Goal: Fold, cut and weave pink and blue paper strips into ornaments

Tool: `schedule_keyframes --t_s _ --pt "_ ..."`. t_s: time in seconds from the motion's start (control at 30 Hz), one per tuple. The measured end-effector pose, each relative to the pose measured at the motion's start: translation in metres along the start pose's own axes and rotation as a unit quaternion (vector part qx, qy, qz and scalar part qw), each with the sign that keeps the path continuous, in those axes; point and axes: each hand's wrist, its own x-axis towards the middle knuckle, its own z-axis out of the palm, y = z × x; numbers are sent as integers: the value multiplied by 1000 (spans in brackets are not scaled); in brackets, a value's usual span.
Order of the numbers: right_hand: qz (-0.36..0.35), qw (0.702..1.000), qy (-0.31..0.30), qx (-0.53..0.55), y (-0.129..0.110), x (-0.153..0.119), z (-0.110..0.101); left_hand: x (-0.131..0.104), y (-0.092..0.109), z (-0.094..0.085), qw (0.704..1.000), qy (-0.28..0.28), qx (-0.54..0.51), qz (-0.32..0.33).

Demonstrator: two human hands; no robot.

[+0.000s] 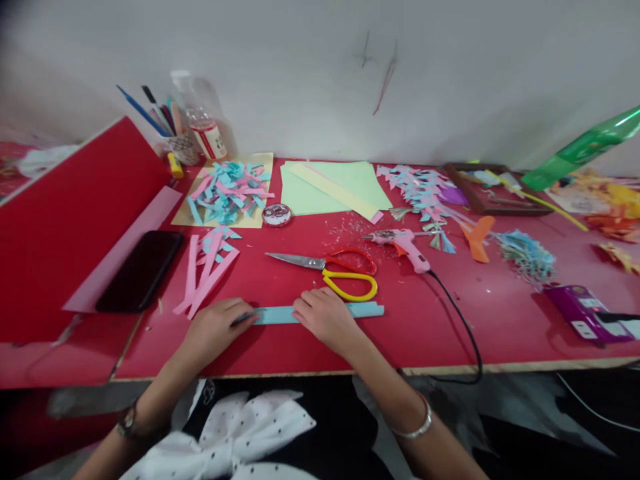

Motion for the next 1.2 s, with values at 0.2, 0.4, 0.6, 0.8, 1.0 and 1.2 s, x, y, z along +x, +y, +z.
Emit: schedule_keyframes --t_s 0.2,0.4,0.6,0.8,1.0,1.2 --pt "26 999 19 2 2 -1 3 -2 -2 1 999 7 43 -27" --pt "30 999 21 -10 5 -1 6 -3 -4 3 998 7 53 -38" --pt "41 999 27 -19 2 -1 8 -3 -2 2 996 9 67 -63" --pt "51 998 18 -27 1 1 7 -3 -1 1 993 9 73 -90" --pt "59 998 23 -31 2 0 10 -4 -2 -1 990 2 92 -106" --pt "59 998 18 -30 1 1 10 -4 28 12 985 69 154 46"
